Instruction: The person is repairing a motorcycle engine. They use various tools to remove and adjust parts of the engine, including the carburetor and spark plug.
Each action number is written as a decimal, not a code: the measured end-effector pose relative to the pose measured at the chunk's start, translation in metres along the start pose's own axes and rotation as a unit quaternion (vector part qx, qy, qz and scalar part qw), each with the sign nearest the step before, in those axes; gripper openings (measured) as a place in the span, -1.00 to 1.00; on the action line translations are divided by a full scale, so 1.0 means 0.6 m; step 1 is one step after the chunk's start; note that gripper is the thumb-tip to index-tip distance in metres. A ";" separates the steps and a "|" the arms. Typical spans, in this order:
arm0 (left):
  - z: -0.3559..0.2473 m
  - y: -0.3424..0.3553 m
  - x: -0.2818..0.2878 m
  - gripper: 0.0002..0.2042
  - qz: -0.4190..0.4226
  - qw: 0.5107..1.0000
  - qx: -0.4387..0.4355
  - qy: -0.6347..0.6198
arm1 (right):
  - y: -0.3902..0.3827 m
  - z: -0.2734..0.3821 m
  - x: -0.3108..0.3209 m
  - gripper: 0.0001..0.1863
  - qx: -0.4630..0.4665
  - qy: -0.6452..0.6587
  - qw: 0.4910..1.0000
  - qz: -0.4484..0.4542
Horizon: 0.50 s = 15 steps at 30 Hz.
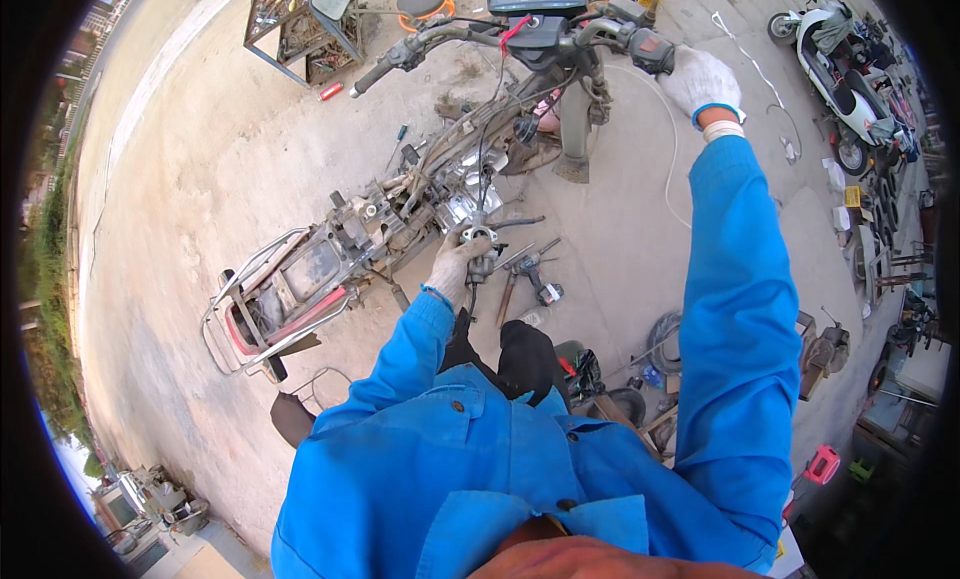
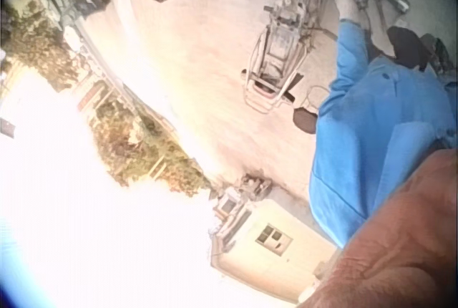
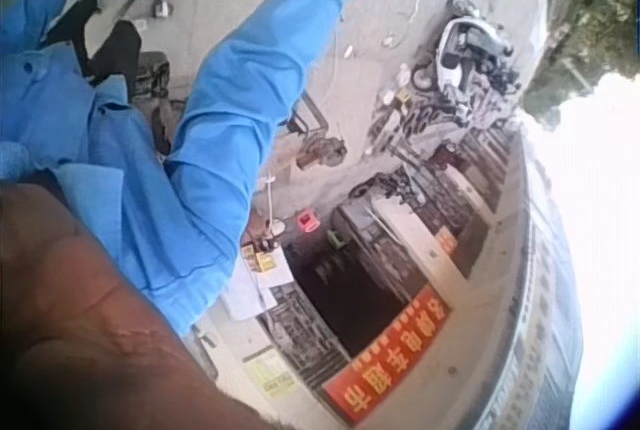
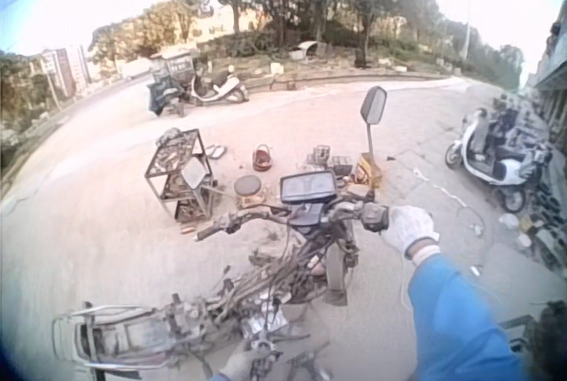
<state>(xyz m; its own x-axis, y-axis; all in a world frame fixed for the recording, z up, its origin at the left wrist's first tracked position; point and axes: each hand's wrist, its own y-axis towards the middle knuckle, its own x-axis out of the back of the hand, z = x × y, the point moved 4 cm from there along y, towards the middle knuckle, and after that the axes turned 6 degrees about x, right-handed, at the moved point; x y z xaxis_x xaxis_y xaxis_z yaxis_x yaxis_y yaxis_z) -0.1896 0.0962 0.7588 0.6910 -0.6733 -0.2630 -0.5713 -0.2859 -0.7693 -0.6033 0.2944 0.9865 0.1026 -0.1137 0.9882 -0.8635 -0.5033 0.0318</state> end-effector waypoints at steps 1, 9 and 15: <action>-0.009 -0.006 -0.007 -0.56 -0.007 1.000 -0.012 0.012 | -0.008 0.002 0.002 -0.56 0.004 0.009 1.000 -0.018; -0.110 -0.065 -0.033 -0.34 -0.096 0.967 -0.130 0.195 | -0.269 0.128 -0.092 -0.23 0.085 0.298 0.885 -0.347; -0.058 -0.077 -0.114 -0.34 -0.094 0.913 -0.189 0.349 | -0.480 0.322 -0.308 0.19 -0.243 0.886 0.367 0.147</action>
<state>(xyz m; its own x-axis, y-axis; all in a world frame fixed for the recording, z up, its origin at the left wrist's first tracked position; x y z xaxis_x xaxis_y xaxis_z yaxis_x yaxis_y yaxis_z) -0.2260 0.1317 0.8327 0.4168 -0.8212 0.3897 -0.6750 -0.5668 -0.4724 -0.2778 0.2948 0.7656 -0.1394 0.8500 -0.5079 -0.7391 -0.4307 -0.5179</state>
